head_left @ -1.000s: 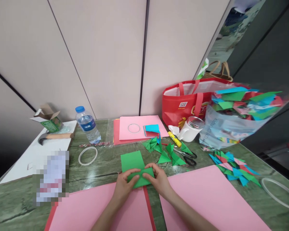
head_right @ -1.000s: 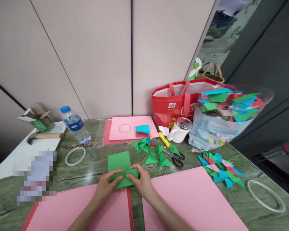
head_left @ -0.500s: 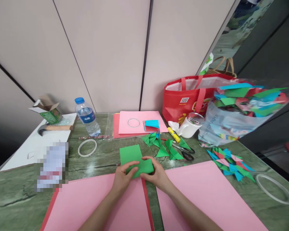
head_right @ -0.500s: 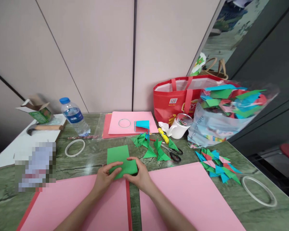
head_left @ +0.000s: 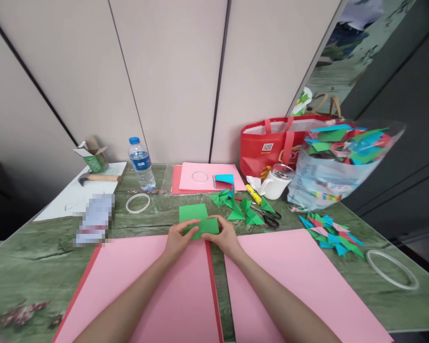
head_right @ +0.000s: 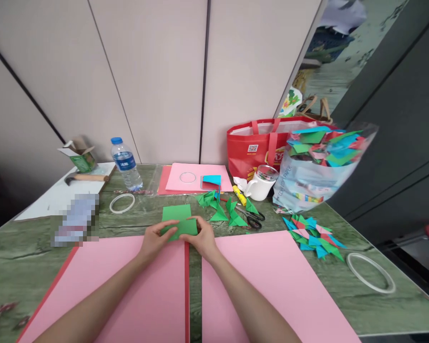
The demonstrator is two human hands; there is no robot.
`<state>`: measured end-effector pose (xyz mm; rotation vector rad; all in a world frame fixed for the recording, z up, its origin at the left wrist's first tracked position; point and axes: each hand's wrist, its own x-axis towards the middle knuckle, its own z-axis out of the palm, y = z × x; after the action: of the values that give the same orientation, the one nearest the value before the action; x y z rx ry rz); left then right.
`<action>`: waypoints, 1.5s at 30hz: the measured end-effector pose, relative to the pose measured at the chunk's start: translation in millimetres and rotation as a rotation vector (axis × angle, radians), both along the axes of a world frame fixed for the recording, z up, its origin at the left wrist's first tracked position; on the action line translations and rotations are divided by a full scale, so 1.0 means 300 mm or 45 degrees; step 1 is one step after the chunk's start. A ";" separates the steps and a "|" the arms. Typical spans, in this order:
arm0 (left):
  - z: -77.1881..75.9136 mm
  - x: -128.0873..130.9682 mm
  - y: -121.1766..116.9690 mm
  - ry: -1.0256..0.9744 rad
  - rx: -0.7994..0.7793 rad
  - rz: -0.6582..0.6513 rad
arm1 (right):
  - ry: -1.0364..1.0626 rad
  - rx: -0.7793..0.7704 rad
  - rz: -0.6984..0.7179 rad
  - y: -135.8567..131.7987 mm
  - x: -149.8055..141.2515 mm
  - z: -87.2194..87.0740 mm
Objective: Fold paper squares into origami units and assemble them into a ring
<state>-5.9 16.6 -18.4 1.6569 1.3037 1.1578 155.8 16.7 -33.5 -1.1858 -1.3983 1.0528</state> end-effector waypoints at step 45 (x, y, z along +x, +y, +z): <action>0.018 -0.028 0.005 -0.092 -0.110 0.082 | 0.475 -0.440 0.096 -0.002 0.005 -0.007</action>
<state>-14.2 18.0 -12.9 1.5075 1.3507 1.1711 157.2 16.3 -35.4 -1.1093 -1.0008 1.5264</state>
